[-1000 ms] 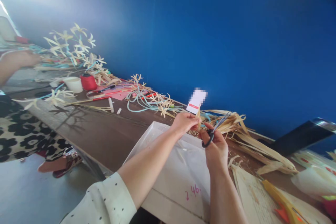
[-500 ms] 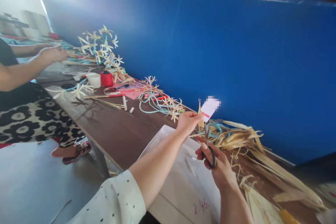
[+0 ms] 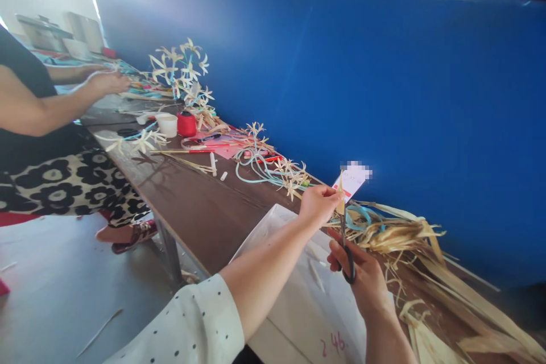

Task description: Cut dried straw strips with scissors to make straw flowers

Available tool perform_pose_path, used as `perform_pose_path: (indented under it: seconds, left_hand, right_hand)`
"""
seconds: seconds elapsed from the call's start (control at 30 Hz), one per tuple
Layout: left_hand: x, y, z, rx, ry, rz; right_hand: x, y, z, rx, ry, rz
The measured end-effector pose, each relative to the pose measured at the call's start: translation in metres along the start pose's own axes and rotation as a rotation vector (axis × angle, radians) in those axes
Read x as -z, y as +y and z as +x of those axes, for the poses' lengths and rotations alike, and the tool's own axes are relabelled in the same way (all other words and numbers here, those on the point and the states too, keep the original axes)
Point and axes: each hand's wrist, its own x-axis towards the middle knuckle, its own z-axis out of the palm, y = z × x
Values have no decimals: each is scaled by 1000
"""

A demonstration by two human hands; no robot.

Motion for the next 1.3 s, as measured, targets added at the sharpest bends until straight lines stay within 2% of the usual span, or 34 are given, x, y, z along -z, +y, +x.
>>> perform_pose_path:
  seconds: [0.8, 1.3]
  left_hand:
    - [-3, -6, 3, -7, 6, -10]
    - [-2, -8, 5, 29, -44, -80]
  right_hand:
    - [-3, -1, 1, -34, 66, -33]
    - [0, 2, 2, 19, 75, -89]
